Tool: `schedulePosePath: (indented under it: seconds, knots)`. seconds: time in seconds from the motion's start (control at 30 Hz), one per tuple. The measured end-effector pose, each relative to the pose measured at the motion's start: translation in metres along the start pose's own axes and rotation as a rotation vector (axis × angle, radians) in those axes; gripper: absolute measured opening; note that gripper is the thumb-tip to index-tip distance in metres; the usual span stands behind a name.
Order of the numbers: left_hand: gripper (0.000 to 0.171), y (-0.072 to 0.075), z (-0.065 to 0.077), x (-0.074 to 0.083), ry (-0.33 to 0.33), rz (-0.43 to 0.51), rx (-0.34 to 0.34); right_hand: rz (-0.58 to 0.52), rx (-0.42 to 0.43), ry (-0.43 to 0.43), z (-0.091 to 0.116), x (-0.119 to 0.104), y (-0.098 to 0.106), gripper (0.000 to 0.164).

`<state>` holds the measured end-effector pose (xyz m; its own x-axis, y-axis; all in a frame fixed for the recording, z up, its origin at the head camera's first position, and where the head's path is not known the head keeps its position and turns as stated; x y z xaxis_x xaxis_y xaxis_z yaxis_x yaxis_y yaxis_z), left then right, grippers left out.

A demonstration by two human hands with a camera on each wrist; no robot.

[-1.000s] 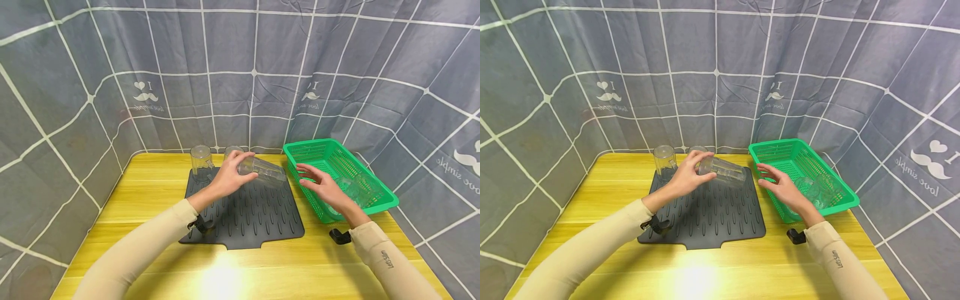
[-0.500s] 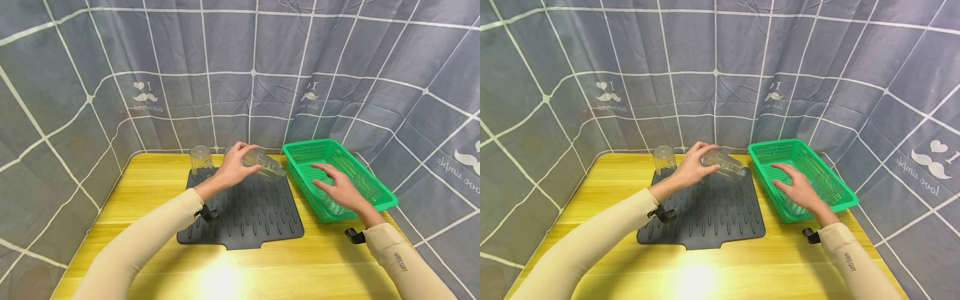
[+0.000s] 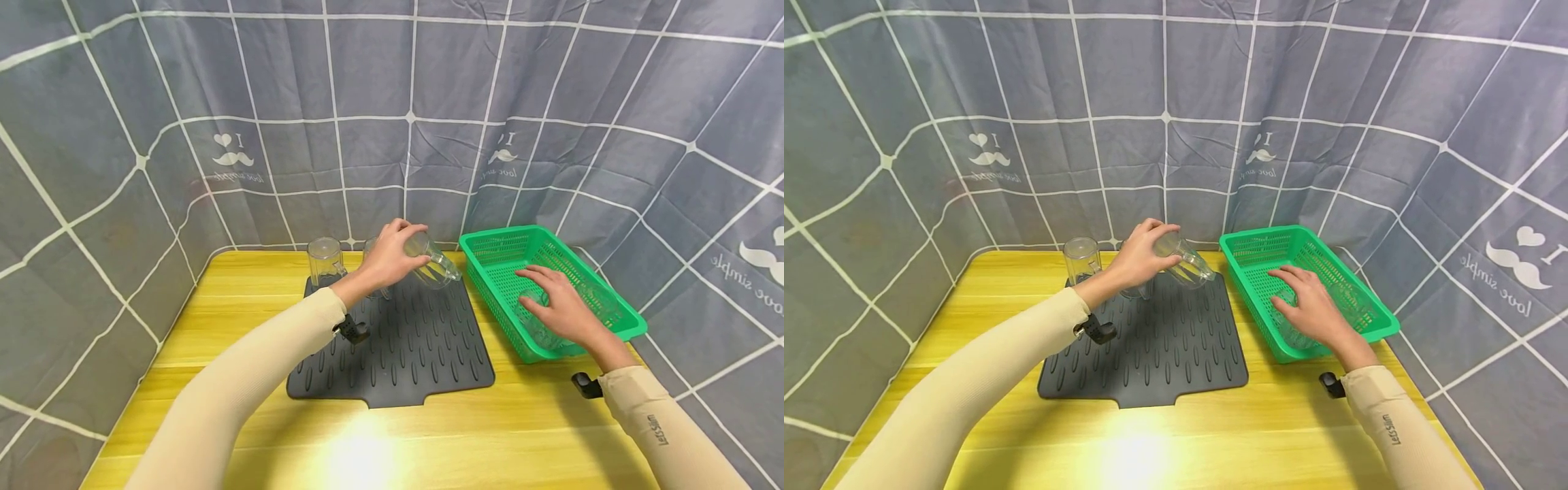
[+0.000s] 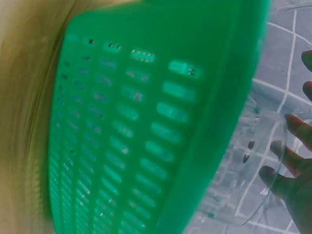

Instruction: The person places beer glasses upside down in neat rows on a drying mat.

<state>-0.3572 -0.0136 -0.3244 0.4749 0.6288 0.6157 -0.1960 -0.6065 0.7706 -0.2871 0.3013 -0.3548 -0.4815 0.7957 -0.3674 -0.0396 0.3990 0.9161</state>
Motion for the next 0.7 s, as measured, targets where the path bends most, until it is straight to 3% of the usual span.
schedulePosePath:
  seconds: [0.37,0.7]
  knots:
    - [0.060,-0.005,-0.026,0.002,0.038,-0.080,-0.062,0.159,0.002,-0.017,0.003,0.012,-0.008,0.051]
    - [0.059,-0.011,-0.046,0.003,0.085,-0.131,-0.132,0.249,-0.061,-0.100,0.005,0.018,-0.014,0.053]
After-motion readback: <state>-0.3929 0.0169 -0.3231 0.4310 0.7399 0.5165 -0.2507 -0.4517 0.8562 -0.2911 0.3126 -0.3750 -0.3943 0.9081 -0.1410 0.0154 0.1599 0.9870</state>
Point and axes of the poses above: each hand's wrist, its own z-axis away from the middle knuckle, its own y-axis out of the back of the hand, x = y × z, the point moved 5 cm from there along -z, towards the middle knuckle, and after that the axes turned 10 degrees about -x, right-handed, at the moved point
